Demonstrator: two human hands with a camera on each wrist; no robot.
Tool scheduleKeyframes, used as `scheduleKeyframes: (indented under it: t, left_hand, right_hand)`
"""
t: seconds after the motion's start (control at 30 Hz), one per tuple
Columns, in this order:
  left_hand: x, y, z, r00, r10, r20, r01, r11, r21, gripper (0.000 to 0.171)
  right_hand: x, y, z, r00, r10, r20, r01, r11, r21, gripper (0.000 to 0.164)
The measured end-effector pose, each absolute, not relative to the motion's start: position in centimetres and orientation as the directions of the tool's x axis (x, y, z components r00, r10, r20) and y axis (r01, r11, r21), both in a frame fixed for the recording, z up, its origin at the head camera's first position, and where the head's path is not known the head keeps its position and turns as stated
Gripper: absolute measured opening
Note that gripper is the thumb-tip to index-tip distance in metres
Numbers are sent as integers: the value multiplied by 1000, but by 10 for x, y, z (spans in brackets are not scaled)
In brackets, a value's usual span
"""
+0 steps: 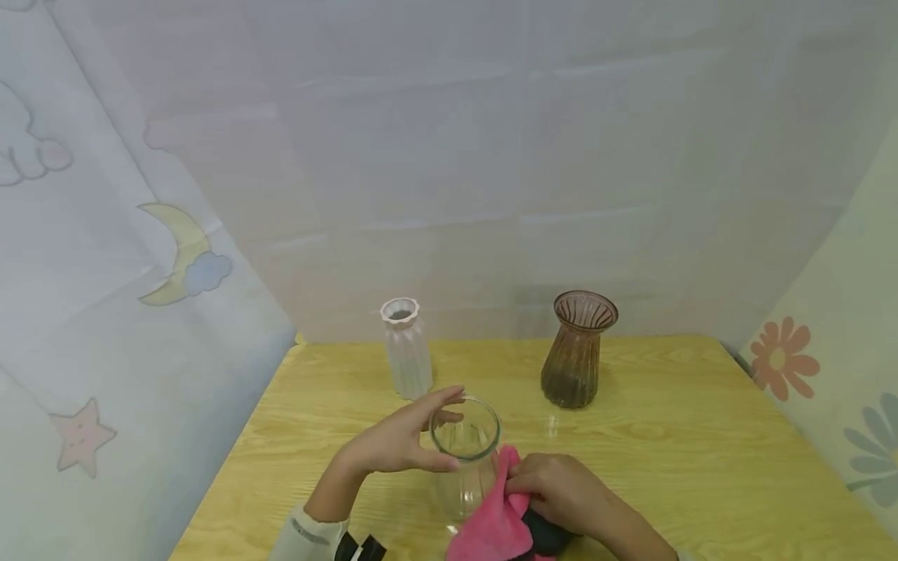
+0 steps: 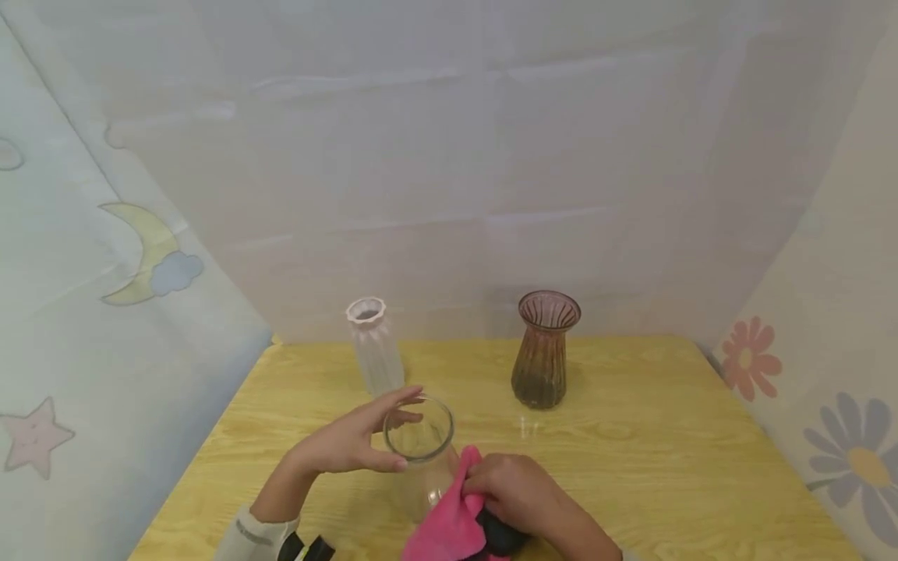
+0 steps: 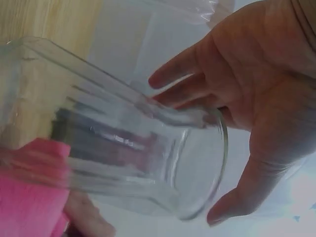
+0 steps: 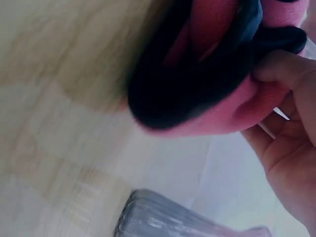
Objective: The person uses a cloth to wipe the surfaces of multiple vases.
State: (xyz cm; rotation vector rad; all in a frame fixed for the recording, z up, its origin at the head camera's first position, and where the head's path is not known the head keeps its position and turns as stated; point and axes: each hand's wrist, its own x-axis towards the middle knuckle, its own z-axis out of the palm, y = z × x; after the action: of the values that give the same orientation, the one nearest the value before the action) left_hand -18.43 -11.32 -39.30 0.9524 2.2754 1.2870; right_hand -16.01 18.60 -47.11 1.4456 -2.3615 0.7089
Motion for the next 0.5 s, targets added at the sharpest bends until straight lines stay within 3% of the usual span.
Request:
scheduleKeyframes:
  t: [0.17, 0.23, 0.37, 0.5]
  left_hand:
    - [-157, -106, -393, -833, 550, 67, 355, 437, 826, 100]
    - [-148, -100, -393, -876, 474, 82, 338, 484, 808, 103]
    - [-140, -88, -394, -926, 365, 95, 300, 558, 774, 106]
    - [-139, -81, -396, -938, 322, 132, 310, 600, 737, 104]
  right_hand:
    - [-158, 192, -457, -452, -606, 655, -892, 319, -320, 51]
    - [-160, 192, -450, -421, -540, 729, -906, 297, -302, 49]
    - [-164, 185, -446, -355, -462, 813, -926, 292, -239, 27]
    - [-167, 179, -452, -310, -459, 833, -942, 268, -203, 31]
